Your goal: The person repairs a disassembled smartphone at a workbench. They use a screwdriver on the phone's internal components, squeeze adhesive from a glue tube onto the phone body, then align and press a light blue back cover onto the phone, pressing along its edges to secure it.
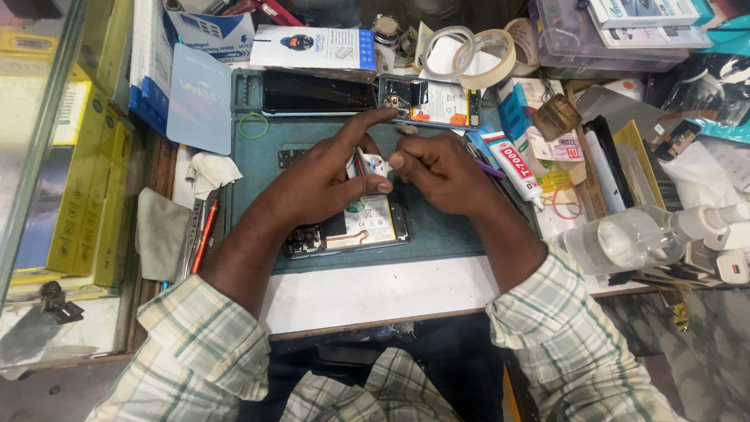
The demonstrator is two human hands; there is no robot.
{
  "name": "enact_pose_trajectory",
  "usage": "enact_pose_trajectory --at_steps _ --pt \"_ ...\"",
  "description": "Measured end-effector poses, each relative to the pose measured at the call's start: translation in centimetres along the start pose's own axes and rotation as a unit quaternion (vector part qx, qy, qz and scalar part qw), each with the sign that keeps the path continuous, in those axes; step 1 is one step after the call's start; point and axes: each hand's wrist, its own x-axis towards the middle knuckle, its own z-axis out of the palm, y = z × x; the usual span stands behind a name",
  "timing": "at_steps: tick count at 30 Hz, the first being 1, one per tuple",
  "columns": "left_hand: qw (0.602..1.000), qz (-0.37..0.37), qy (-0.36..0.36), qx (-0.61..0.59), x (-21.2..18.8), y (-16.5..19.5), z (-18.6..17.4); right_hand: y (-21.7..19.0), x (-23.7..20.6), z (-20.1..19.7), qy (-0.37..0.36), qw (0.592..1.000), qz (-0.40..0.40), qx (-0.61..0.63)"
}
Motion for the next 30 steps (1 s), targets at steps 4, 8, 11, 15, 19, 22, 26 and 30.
enact_pose_trajectory --at_steps 4,8,11,15,19,22,26,30 --pt "0.998 0.055 0.04 0.02 0.3 -0.2 -0.3 -0.3 -0.8 -2.1 0.036 0.998 -0.01 -0.046" --pt "0.991 0.018 0.117 0.062 0.2 0.1 -1.4 -0.7 -2.4 -6.2 0.191 0.955 0.027 -0.227" --pt "0.98 -0.013 0.157 0.124 0.1 0.4 -2.4 0.0 -3.3 -8.3 0.268 0.89 0.11 -0.351" --pt "0.963 -0.017 0.15 0.223 -0.1 0.9 -2.7 2.0 -3.8 -9.4 0.307 0.83 0.19 -0.425" --pt "0.956 -0.024 0.135 0.259 -0.3 1.4 -2.8 3.7 -3.6 -9.4 0.323 0.8 0.252 -0.439" --pt "0.955 -0.049 0.131 0.261 -0.4 1.6 -2.9 4.4 -3.2 -9.2 0.349 0.79 0.265 -0.43" --pt "0.949 -0.062 0.129 0.281 -0.6 1.8 -3.2 4.7 -2.9 -8.6 0.375 0.792 0.248 -0.412" --pt "0.943 -0.066 0.152 0.288 -1.1 1.9 -3.8 5.4 -2.6 -7.9 0.345 0.811 0.234 -0.41"
